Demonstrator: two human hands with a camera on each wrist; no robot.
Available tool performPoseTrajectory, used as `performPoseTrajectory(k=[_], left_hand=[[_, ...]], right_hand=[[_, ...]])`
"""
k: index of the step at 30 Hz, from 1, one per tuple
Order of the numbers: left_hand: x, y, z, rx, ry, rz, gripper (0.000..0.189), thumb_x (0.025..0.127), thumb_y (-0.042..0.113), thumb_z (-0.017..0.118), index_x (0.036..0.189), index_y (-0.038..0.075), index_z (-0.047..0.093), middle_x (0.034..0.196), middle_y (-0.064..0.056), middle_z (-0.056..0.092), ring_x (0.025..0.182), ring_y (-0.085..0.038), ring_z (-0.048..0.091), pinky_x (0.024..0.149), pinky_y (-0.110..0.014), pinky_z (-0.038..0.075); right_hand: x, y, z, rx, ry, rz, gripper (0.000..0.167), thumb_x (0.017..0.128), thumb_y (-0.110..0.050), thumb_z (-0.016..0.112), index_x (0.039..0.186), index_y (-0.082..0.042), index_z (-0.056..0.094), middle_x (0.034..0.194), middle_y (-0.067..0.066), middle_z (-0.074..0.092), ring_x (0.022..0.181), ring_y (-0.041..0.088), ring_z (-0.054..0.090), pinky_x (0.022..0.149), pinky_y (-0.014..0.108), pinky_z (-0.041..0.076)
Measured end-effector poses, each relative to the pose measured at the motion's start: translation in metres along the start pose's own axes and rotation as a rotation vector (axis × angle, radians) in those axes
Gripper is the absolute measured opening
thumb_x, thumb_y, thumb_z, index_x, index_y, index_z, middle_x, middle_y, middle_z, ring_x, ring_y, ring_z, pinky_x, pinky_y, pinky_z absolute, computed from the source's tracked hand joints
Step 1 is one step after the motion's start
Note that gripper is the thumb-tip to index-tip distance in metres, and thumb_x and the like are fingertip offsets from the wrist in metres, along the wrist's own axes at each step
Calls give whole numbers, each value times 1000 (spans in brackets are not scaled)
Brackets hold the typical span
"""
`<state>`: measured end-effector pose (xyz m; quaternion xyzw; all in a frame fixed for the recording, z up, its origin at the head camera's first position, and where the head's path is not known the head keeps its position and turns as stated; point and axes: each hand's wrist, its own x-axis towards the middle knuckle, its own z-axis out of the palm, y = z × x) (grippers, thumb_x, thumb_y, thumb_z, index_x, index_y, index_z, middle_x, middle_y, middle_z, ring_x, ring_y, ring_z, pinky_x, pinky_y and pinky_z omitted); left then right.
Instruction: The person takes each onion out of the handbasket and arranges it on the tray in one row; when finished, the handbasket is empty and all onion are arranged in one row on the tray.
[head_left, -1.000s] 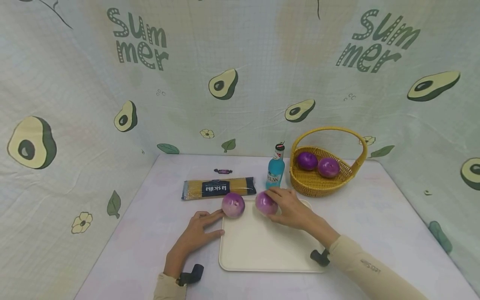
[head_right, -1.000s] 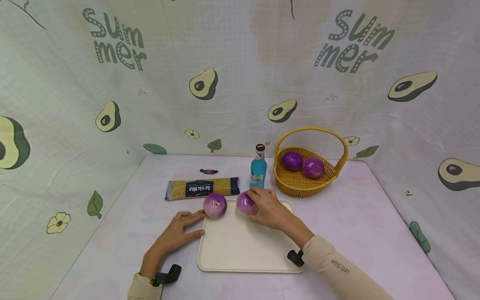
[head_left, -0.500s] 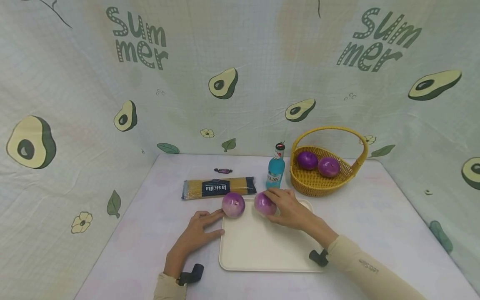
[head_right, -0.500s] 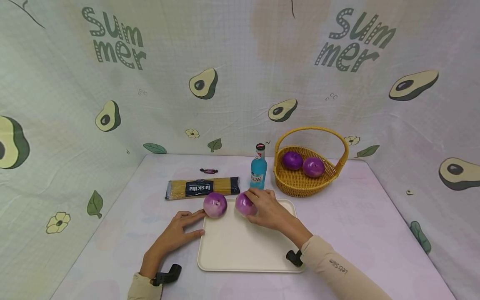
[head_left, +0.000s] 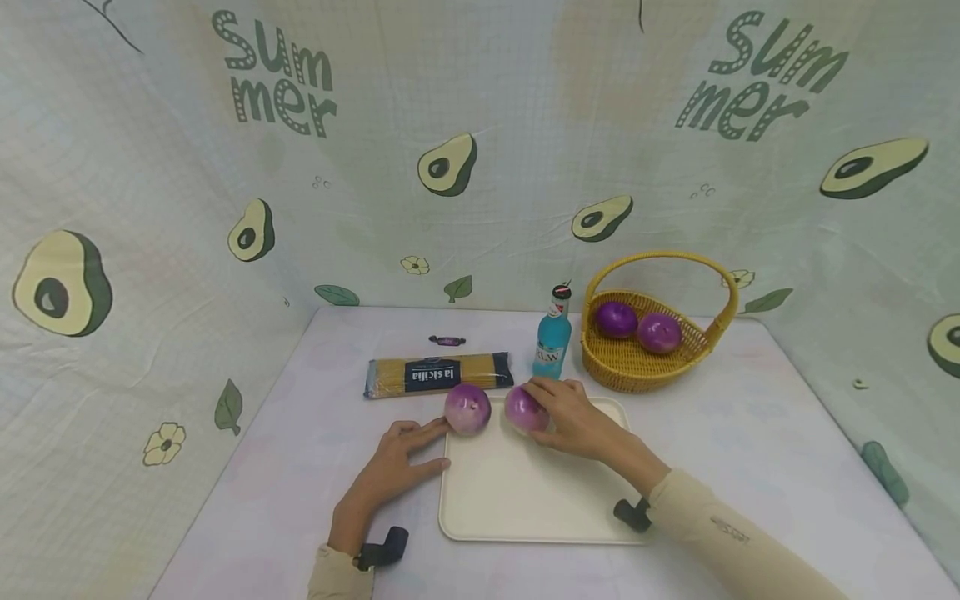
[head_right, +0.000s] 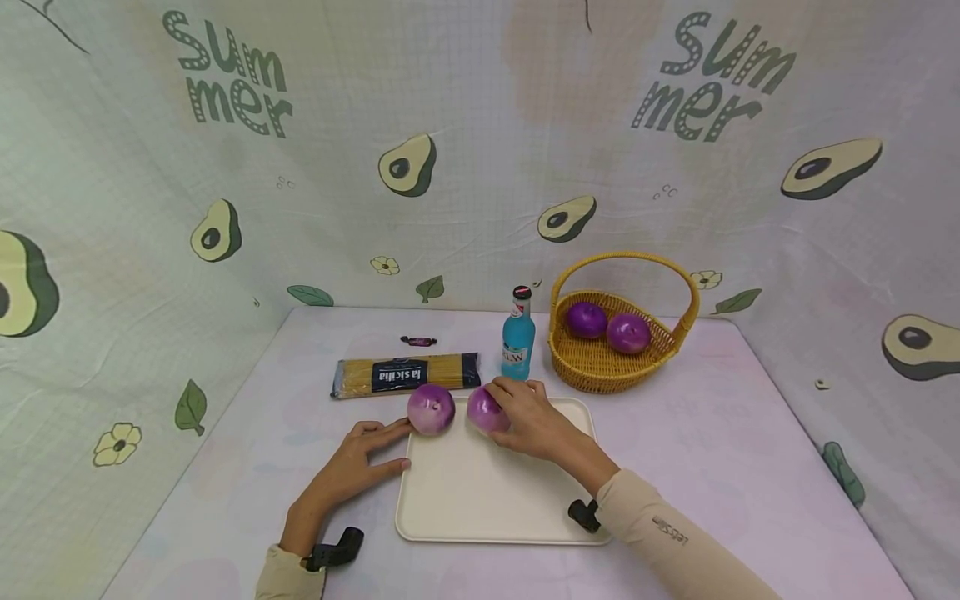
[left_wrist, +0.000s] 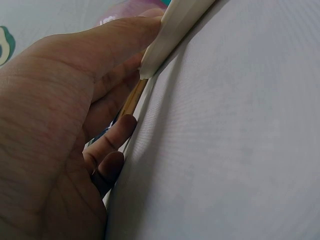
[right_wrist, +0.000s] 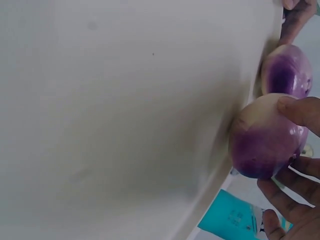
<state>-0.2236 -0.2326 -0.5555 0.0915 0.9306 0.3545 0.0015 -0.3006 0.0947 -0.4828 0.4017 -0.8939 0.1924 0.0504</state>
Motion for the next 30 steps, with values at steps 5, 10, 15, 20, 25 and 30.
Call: performPoseTrajectory(k=[5, 10, 15, 20, 25, 30], left_hand=[[0, 1, 0, -9, 2, 8, 59, 84, 54, 75, 139, 37, 59, 144, 20, 52, 123, -20, 42, 104, -56, 38], [1, 0, 0, -4, 3, 16, 59, 84, 53, 75, 139, 38, 59, 143, 21, 53, 121, -19, 42, 104, -55, 39], [2, 0, 0, -4, 0, 25, 59, 85, 53, 75, 140, 36, 59, 144, 19, 53, 122, -21, 42, 104, -55, 38], [1, 1, -1, -3, -8, 15, 60, 85, 53, 75, 140, 36, 59, 145, 19, 52, 123, -20, 42, 105, -55, 37], [0, 2, -2, 0, -9, -4, 60, 85, 54, 74, 140, 38, 58, 144, 20, 52, 123, -20, 41, 105, -55, 38], [1, 2, -2, 13, -11, -3, 60, 85, 55, 73, 141, 37, 58, 144, 19, 52, 125, -20, 41, 106, -55, 37]], right_hand=[[1, 0, 2, -14, -8, 5, 73, 81, -28, 85, 139, 2, 53, 138, 19, 54, 128, 33, 51, 103, 51, 37], [2, 1, 4, -13, -10, 14, 74, 82, -29, 84, 141, 1, 52, 140, 18, 53, 130, 32, 49, 104, 52, 37], [3, 2, 5, -9, -5, 10, 73, 82, -30, 84, 141, 1, 53, 139, 18, 54, 129, 32, 49, 103, 53, 37], [3, 4, 5, 1, -12, 14, 76, 81, -32, 84, 142, 1, 51, 141, 17, 53, 131, 32, 48, 104, 54, 36], [0, 8, 0, 8, -21, 27, 77, 82, -31, 84, 144, 0, 49, 143, 17, 52, 133, 33, 46, 107, 54, 34], [-4, 14, -10, 24, -16, 52, 73, 86, -30, 81, 144, -1, 49, 144, 17, 52, 134, 35, 45, 108, 59, 31]])
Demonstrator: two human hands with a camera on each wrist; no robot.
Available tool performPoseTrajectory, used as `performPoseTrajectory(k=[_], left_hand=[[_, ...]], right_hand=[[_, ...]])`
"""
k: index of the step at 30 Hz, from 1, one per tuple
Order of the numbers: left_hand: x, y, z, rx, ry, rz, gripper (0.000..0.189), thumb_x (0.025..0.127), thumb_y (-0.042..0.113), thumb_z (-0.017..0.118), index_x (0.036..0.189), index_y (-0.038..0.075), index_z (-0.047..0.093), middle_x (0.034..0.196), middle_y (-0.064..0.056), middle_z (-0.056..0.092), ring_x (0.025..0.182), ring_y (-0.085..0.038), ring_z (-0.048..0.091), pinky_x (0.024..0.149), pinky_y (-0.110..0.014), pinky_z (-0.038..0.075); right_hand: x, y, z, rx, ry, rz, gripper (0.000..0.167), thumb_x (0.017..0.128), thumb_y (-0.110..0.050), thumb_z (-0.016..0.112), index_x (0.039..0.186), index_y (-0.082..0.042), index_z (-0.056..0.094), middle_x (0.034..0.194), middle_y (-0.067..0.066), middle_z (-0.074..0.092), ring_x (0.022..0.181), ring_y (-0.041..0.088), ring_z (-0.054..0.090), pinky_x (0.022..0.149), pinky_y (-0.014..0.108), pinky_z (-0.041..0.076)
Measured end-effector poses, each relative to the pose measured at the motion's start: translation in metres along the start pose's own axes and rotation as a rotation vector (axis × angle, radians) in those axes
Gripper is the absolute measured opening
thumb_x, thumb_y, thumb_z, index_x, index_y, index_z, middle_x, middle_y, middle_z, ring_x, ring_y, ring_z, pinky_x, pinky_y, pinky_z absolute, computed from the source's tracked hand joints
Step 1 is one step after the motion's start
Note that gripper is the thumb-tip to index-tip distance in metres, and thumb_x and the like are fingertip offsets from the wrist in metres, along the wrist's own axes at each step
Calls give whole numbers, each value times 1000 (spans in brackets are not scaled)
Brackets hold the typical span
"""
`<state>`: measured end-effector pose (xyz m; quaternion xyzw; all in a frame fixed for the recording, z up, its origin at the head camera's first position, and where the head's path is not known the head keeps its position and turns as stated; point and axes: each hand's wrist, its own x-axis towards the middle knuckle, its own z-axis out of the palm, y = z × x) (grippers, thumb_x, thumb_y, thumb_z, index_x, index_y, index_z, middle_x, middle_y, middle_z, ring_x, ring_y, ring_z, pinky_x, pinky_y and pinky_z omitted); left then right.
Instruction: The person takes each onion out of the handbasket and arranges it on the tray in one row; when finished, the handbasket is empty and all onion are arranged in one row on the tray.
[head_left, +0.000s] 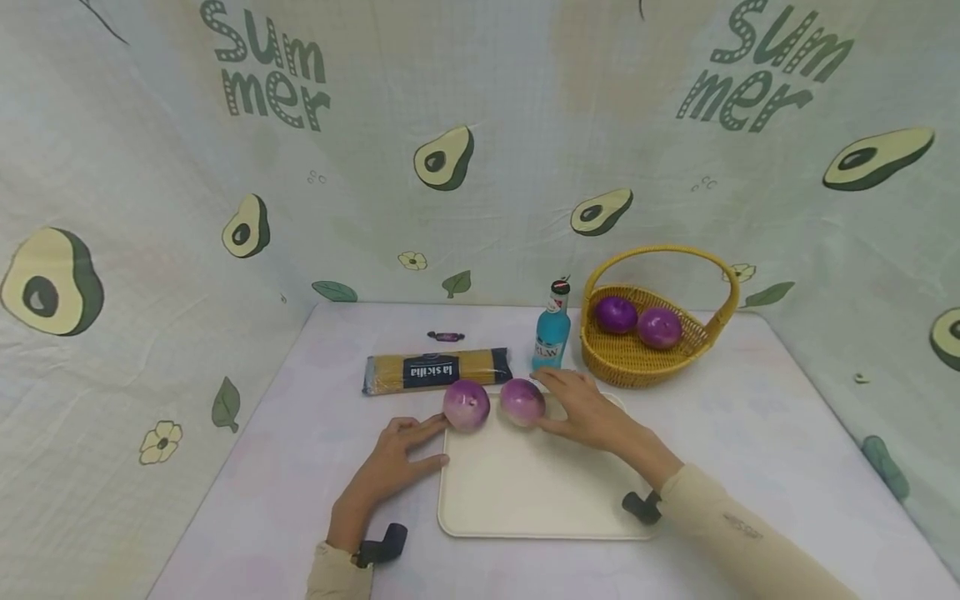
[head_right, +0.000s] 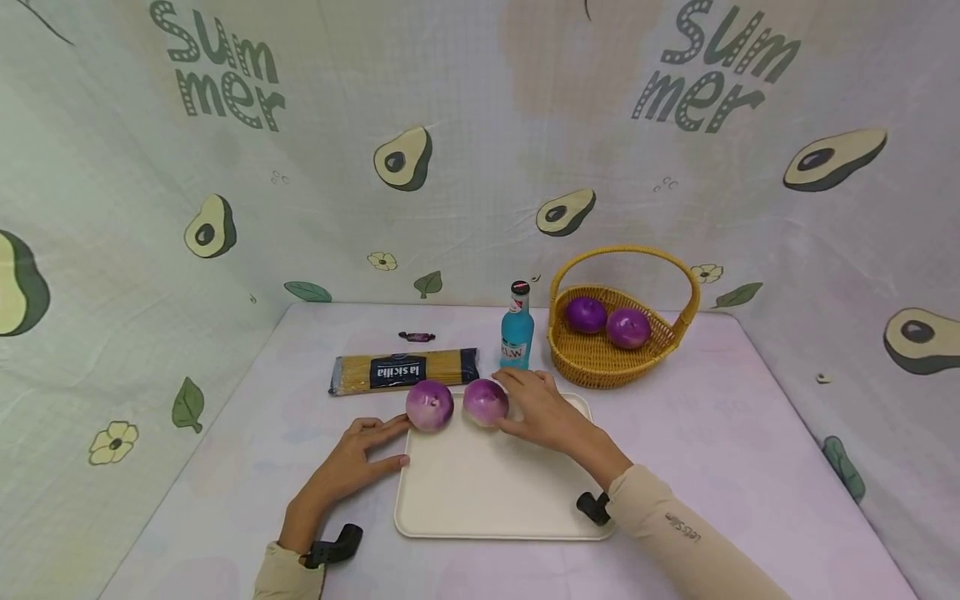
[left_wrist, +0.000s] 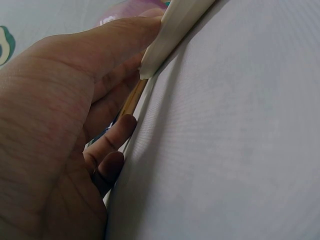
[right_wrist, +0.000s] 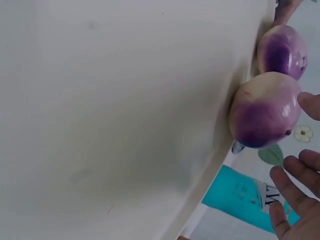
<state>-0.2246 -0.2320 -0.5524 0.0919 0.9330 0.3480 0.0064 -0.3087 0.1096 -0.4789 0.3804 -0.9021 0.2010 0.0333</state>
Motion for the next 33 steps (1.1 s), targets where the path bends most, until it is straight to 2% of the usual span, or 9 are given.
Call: performPoseTrajectory(k=[6, 9, 17, 22, 28, 33], left_hand=[[2, 0, -1, 7, -3, 22, 61, 86, 53, 74, 142, 36, 57, 145, 17, 52, 125, -22, 41, 106, -56, 36], [2, -1, -2, 14, -1, 33, 60, 86, 52, 74, 142, 35, 58, 146, 17, 51, 125, -23, 41, 106, -56, 37], [3, -2, -1, 1, 4, 22, 60, 86, 54, 73, 141, 38, 57, 144, 18, 53, 125, -23, 41, 105, -57, 37], [2, -4, 1, 1, 2, 9, 60, 85, 56, 73, 141, 40, 57, 144, 19, 52, 126, -23, 41, 105, -59, 37], [2, -4, 2, -4, 2, 15, 61, 85, 57, 72, 141, 40, 57, 144, 20, 52, 127, -24, 41, 105, -59, 37], [2, -4, 3, -3, 1, 21, 61, 85, 57, 73, 141, 40, 57, 145, 19, 52, 126, -25, 41, 105, -60, 37]], right_hand=[[-7, 14, -12, -12, 34, -3, 64, 88, -29, 79, 139, -1, 54, 139, 18, 56, 130, 35, 48, 102, 53, 36], [-10, 22, -18, -26, 40, 33, 61, 89, -31, 78, 138, -2, 56, 137, 16, 57, 128, 34, 50, 101, 51, 38], [-15, 37, -36, -7, 45, 154, 61, 92, -32, 74, 141, -2, 53, 144, 19, 52, 134, 37, 45, 107, 57, 34], [-17, 52, -41, -18, 68, 188, 59, 92, -28, 74, 140, -1, 54, 141, 19, 54, 131, 37, 46, 105, 57, 34], [-21, 68, -49, -85, 107, 203, 56, 90, -23, 76, 135, 3, 55, 136, 23, 56, 128, 40, 47, 99, 56, 34], [-25, 82, -53, -111, 124, 233, 57, 92, -25, 75, 136, 5, 54, 136, 25, 54, 129, 43, 45, 104, 62, 30]])
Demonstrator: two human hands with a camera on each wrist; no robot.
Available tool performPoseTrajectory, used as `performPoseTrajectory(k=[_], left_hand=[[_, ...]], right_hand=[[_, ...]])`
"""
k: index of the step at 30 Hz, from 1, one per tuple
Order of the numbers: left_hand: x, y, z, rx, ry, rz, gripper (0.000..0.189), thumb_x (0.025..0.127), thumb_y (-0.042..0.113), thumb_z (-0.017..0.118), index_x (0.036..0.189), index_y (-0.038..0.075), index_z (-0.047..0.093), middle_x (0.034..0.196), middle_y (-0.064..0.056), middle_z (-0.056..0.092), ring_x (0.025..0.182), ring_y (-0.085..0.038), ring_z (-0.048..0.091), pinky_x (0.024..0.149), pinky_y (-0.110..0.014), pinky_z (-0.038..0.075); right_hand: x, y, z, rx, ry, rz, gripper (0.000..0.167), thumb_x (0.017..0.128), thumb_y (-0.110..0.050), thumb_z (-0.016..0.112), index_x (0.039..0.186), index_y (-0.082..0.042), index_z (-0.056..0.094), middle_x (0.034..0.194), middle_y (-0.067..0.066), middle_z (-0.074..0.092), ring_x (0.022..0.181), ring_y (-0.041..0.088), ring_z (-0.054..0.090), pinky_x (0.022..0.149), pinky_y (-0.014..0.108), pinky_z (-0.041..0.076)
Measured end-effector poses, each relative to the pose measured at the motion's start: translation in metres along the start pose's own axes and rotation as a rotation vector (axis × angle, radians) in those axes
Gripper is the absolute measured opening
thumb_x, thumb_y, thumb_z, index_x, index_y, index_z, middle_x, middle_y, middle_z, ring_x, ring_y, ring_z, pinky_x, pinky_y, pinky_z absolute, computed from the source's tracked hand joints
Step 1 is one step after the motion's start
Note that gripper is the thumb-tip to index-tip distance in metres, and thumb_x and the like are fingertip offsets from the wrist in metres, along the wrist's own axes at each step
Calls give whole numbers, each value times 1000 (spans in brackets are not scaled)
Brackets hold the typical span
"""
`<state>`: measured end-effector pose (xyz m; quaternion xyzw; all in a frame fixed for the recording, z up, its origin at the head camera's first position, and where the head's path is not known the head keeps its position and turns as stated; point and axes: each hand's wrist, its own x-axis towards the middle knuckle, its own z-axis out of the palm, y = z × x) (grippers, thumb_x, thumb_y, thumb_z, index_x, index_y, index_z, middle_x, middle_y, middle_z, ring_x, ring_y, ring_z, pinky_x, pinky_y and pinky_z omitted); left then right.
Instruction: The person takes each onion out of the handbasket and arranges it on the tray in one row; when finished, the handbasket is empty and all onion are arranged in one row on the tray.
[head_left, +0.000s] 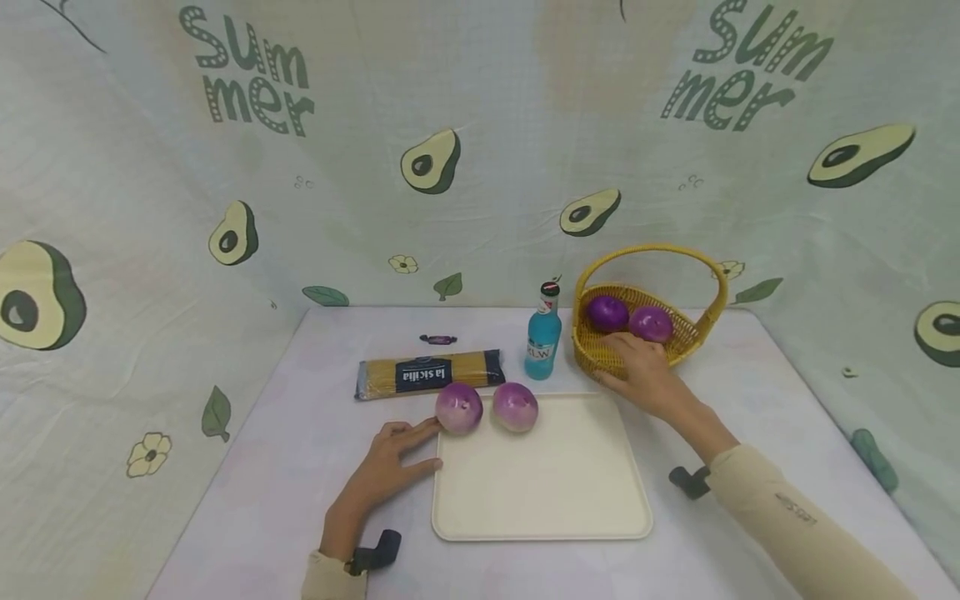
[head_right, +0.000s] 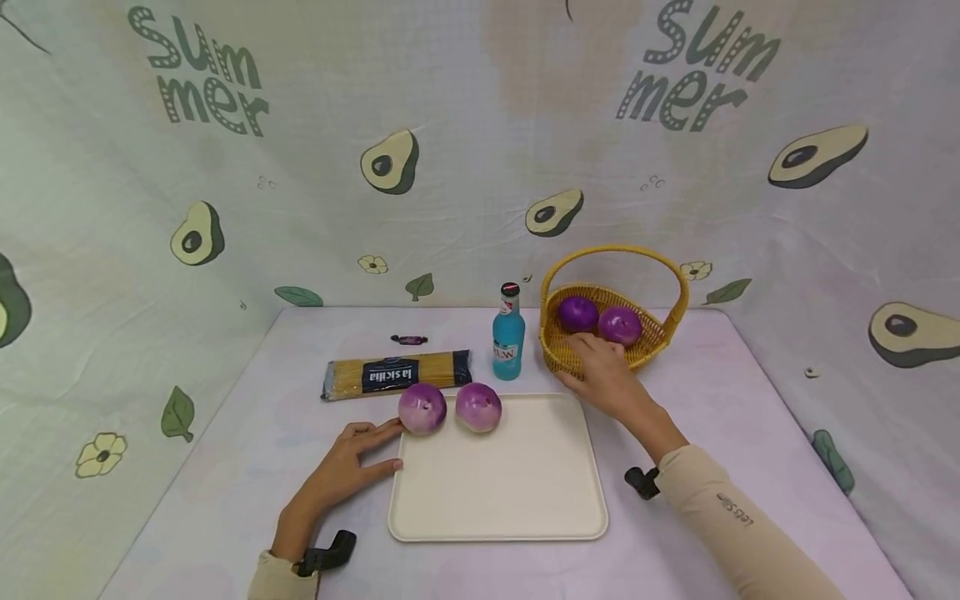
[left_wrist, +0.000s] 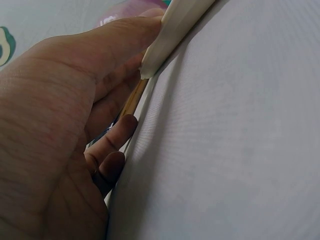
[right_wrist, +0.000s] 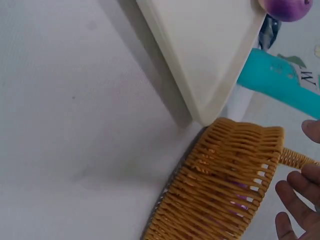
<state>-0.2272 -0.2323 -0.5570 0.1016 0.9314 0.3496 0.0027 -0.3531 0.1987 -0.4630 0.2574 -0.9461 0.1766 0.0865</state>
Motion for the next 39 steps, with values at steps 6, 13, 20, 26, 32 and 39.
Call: performPoseTrajectory(k=[6, 13, 20, 26, 32, 39], left_hand=[[2, -1, 1, 11, 3, 8, 61, 85, 57, 72, 141, 40, 56, 144, 18, 53, 126, -25, 43, 105, -60, 37], [1, -1, 2, 17, -2, -17, 61, 85, 58, 72, 141, 40, 57, 144, 18, 53, 126, -25, 41, 105, -60, 36], [2, -2, 5, 17, 21, -27, 62, 84, 57, 73, 141, 39, 57, 143, 17, 54, 125, -24, 42, 105, -60, 37], [0, -3, 7, 14, 19, -51, 63, 82, 59, 74, 140, 41, 57, 143, 19, 54, 123, -19, 42, 106, -59, 37], [-2, -1, 5, 0, 10, -63, 64, 82, 59, 74, 140, 40, 57, 143, 19, 53, 124, -19, 42, 106, -60, 36], [-5, -2, 5, 23, 4, -70, 63, 83, 60, 72, 141, 42, 55, 143, 19, 54, 124, -20, 42, 106, -60, 36]], right_hand=[[-2, 15, -5, -1, 22, 30, 59, 92, -23, 74, 137, 7, 51, 136, 27, 53, 126, 46, 47, 100, 62, 31], [-3, 27, -12, -39, 71, 10, 59, 91, -23, 74, 135, 9, 52, 134, 30, 53, 123, 48, 49, 95, 62, 34], [-3, 40, -18, -76, 99, 31, 55, 90, -18, 74, 133, 9, 53, 132, 30, 53, 122, 48, 48, 97, 66, 32], [-1, 50, -23, -85, 95, 68, 60, 89, -18, 74, 134, 13, 50, 134, 33, 50, 123, 49, 46, 96, 65, 31], [5, 65, -26, -106, 87, 112, 63, 88, -20, 76, 135, 12, 49, 136, 34, 48, 125, 49, 45, 99, 68, 32], [10, 72, -24, -109, 49, 158, 69, 88, -21, 77, 141, 11, 44, 139, 36, 44, 122, 52, 45, 97, 67, 30]])
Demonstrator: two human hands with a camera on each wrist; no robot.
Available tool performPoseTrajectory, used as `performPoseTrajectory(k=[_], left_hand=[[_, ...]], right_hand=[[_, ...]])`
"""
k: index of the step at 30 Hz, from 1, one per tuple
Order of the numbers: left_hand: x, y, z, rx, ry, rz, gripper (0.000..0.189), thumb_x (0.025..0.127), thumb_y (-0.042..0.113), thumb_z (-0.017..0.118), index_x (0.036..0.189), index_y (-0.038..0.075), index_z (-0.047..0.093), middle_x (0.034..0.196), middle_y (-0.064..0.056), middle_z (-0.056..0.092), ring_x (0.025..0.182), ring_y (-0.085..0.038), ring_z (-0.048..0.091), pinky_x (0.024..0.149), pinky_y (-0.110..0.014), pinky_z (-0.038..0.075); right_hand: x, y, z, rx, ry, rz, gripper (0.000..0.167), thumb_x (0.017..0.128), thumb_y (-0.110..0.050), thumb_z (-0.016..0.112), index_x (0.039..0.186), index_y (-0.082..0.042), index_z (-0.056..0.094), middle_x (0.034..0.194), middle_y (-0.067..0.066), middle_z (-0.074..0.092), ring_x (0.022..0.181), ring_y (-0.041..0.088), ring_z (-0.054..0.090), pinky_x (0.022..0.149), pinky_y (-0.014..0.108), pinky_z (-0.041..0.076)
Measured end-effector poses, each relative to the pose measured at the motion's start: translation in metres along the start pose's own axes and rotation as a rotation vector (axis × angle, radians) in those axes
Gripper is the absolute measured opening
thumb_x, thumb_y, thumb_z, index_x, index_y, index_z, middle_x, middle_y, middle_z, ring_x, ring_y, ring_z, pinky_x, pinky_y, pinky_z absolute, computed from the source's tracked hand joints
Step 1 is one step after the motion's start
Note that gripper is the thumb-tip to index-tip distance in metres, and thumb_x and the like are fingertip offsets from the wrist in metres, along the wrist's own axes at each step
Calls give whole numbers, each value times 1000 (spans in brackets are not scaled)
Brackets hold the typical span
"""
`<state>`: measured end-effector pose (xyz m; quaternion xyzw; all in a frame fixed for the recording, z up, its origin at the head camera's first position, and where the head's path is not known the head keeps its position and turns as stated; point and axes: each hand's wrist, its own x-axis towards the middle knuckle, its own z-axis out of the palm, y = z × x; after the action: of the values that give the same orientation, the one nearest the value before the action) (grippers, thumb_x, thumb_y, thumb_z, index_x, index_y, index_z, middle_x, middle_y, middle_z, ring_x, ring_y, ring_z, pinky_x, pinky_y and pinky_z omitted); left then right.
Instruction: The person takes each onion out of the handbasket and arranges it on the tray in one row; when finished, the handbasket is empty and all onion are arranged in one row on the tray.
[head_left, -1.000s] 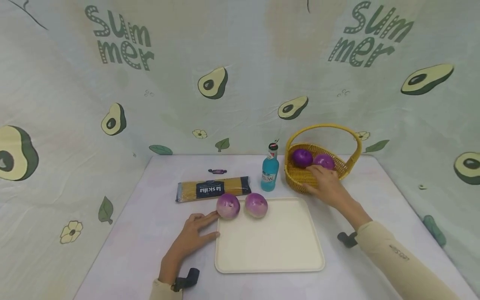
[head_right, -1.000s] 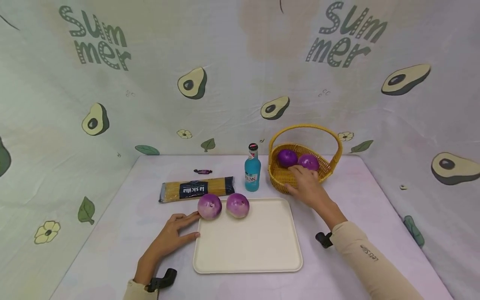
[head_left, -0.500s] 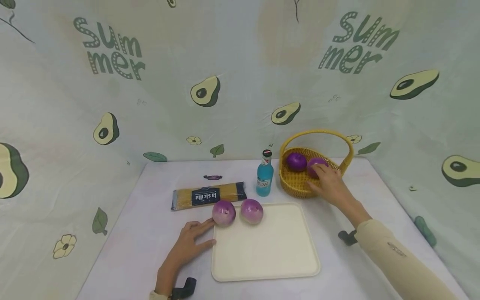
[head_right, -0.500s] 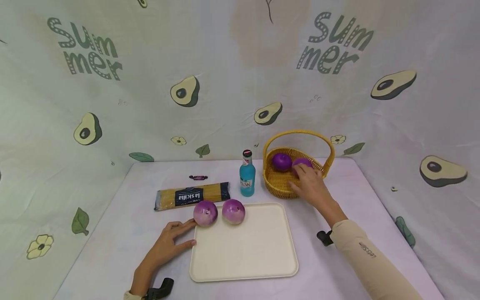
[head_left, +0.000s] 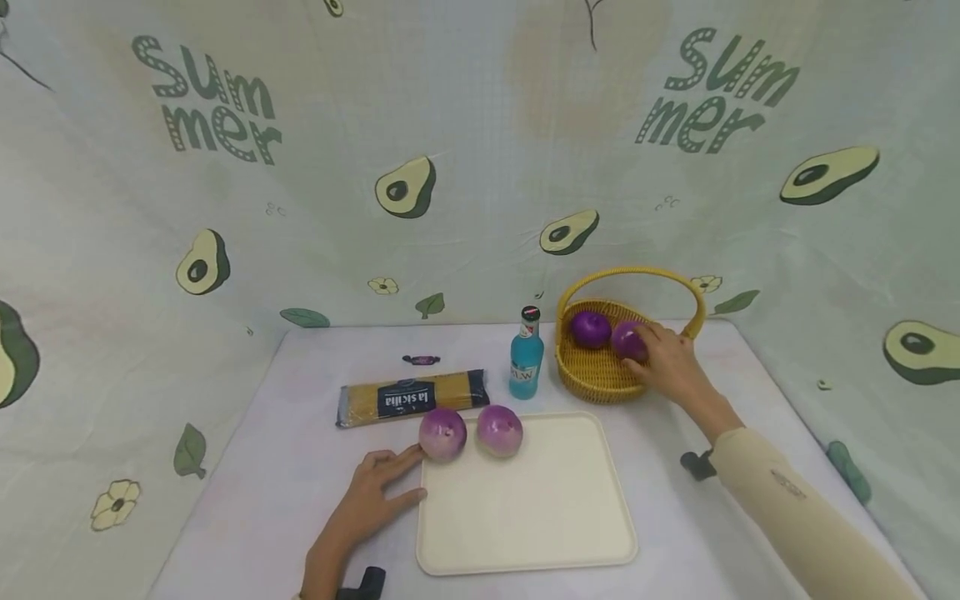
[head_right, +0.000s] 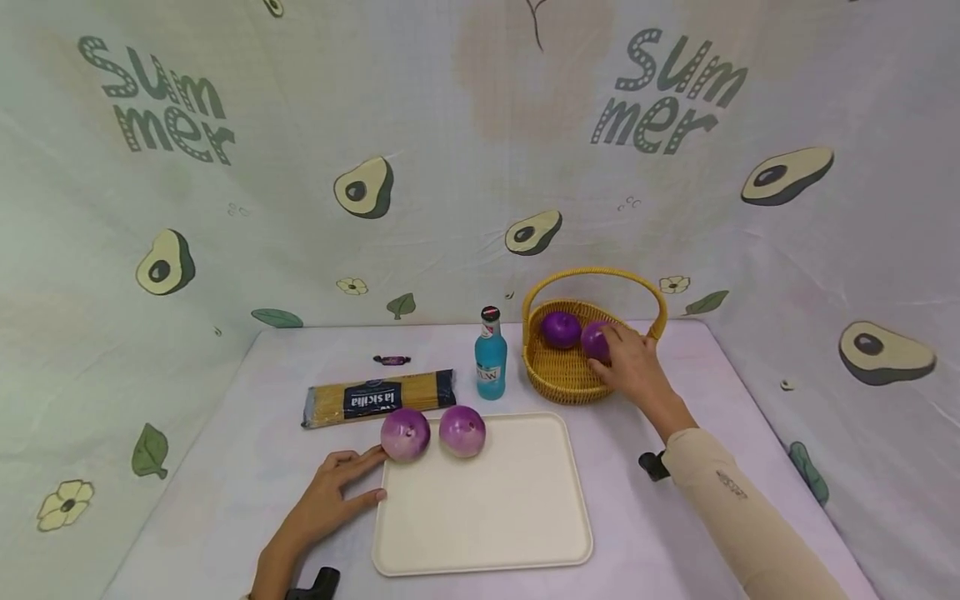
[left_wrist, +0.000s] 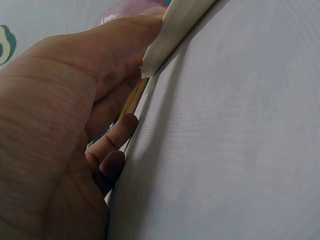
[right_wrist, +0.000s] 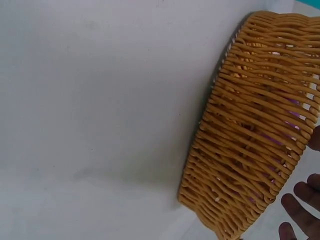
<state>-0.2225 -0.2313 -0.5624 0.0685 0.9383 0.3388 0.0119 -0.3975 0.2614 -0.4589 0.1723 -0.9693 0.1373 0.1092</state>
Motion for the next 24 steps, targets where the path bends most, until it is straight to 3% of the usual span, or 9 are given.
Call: performPoseTrajectory(k=[5, 13, 18, 24], left_hand=[[-7, -3, -1, 2, -1, -20, 63, 82, 59, 73, 141, 41, 57, 140, 18, 56, 124, -20, 42, 105, -62, 36], [4, -1, 2, 10, 3, 8, 63, 85, 63, 69, 143, 44, 53, 144, 21, 51, 127, -20, 40, 106, -60, 36], [4, 0, 1, 7, -14, -12, 64, 84, 63, 69, 143, 44, 53, 146, 20, 50, 130, -23, 39, 107, -61, 35], [4, 3, -2, 15, -6, 12, 64, 84, 61, 70, 143, 42, 54, 144, 19, 52, 128, -22, 41, 106, -61, 36]], right_hand=[[5, 5, 8, 0, -67, 12, 73, 91, -24, 75, 143, 13, 40, 141, 37, 42, 126, 52, 42, 99, 69, 28], [19, 20, 8, -23, -41, 17, 74, 90, -23, 76, 143, 14, 39, 142, 36, 40, 129, 52, 38, 102, 68, 25], [23, 21, 10, -42, -70, 14, 77, 89, -23, 76, 144, 14, 37, 143, 36, 38, 130, 52, 37, 103, 69, 25], [26, 23, 15, -75, -93, 49, 80, 87, -24, 78, 145, 13, 36, 144, 36, 37, 130, 53, 36, 104, 71, 23]])
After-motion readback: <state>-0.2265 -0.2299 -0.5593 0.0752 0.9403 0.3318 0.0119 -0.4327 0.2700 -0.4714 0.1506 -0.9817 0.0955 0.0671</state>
